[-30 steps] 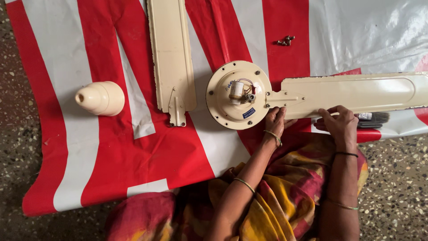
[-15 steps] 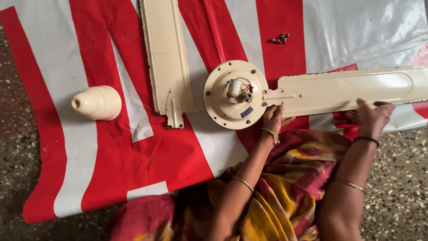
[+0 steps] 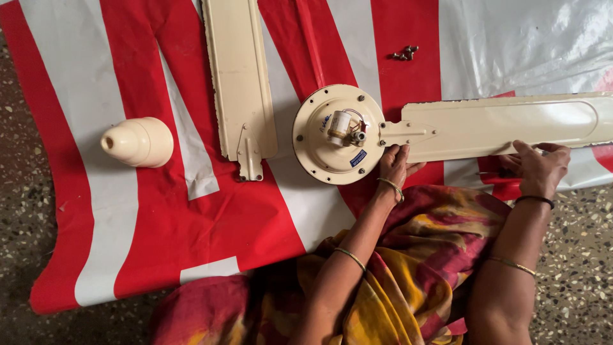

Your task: The person assembles an electric fan by attaching a fan blade to the motor housing using screws. They position the blade, insert screws, and tighten them by hand.

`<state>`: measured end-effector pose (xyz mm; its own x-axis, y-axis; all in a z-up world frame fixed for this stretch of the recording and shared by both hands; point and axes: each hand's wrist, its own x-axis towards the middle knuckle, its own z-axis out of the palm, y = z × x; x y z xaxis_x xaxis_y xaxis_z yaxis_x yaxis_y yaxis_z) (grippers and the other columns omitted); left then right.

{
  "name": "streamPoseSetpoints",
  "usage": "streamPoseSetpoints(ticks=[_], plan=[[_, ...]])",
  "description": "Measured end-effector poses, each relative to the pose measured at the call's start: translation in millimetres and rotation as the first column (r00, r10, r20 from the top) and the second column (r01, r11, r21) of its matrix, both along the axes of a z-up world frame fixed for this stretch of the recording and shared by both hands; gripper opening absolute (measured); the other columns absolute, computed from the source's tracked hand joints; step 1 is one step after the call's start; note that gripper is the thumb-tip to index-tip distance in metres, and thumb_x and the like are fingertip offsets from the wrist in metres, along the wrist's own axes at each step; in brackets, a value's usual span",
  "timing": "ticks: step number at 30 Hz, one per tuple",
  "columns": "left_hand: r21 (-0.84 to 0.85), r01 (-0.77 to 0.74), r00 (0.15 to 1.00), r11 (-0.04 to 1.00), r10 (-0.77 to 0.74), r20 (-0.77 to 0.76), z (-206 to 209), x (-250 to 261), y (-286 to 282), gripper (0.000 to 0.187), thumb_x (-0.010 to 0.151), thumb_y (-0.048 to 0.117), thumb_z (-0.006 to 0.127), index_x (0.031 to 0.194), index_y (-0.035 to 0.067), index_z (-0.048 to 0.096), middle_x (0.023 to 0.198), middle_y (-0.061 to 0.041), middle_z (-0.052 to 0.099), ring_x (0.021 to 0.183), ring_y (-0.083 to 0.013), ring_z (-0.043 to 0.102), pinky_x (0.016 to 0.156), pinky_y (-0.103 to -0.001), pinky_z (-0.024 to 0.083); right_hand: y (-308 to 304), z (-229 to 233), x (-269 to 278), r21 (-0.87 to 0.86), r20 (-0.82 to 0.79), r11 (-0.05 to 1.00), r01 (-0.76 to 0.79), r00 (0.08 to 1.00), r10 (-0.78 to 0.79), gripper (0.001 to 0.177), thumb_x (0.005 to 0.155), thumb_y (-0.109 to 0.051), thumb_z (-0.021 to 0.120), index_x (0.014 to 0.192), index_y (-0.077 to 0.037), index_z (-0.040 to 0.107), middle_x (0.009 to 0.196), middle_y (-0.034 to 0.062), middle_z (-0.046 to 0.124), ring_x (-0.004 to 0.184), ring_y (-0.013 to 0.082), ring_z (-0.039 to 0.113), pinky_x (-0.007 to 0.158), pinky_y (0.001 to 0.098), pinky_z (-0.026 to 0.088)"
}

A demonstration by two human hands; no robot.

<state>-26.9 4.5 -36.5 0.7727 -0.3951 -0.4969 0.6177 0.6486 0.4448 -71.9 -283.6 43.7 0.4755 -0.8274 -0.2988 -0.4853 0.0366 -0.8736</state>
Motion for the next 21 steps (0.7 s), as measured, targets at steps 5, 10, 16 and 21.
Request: streamPoseSetpoints(ticks=[5, 10, 16, 21], plan=[[0.001, -0.003, 1.0, 1.0, 0.003, 0.009, -3.4, -1.4, 0.8, 0.033, 0.111, 0.027, 0.054, 0.123, -0.003, 0.06, 0.118, -0.012, 0.065, 0.104, -0.025, 0.071, 0.09, -0.039, 0.065, 8.3, 7.5, 2.6, -0.048, -0.026, 0.997, -0.053, 0.998, 0.052, 0.05, 0.099, 0.0, 0.076, 0.132, 0.007, 0.039, 0.11, 0.0269, 0.069, 0.079, 0.0337, 0.079, 0.067, 0.0395, 0.066], [0.004, 0.016, 1.0, 1.0, -0.016, -0.006, -6.6, -3.2, 0.0, 0.032, 0.111, 0.027, 0.053, 0.121, -0.002, 0.061, 0.118, -0.012, 0.066, 0.103, -0.0247, 0.071, 0.089, -0.039, 0.065, 14.6, 16.9, 3.5, -0.227, -0.152, 0.964, -0.139, 0.983, 0.105, 0.04, 0.098, -0.002, 0.078, 0.124, 0.009, 0.049, 0.102, 0.0221, 0.071, 0.077, 0.0288, 0.077, 0.063, 0.0365, 0.067], [0.006, 0.013, 1.0, 1.0, -0.013, 0.002, -11.4, -3.7, -0.3, 0.028, 0.112, 0.025, 0.053, 0.12, -0.002, 0.06, 0.119, -0.011, 0.065, 0.103, -0.0225, 0.069, 0.089, -0.041, 0.064, 56.5, 46.2, 32.4, -0.443, -0.071, 0.873, -0.205, 0.979, 0.194, 0.028, 0.1, 0.003, 0.072, 0.124, 0.008, 0.059, 0.097, 0.0214, 0.071, 0.074, 0.0257, 0.077, 0.057, 0.0335, 0.063], [0.049, 0.036, 0.999, 0.998, -0.037, 0.008, -11.7, -1.4, -2.1, 0.026, 0.112, 0.023, 0.053, 0.112, -0.002, 0.059, 0.116, -0.012, 0.065, 0.104, -0.027, 0.071, 0.091, -0.041, 0.064, 109.7, 62.1, 95.0, -0.347, 0.012, 0.758, -0.553, 0.805, 0.593, 0.021, 0.108, 0.001, 0.071, 0.126, 0.007, 0.061, 0.101, 0.0164, 0.072, 0.082, 0.0217, 0.075, 0.064, 0.0292, 0.063]])
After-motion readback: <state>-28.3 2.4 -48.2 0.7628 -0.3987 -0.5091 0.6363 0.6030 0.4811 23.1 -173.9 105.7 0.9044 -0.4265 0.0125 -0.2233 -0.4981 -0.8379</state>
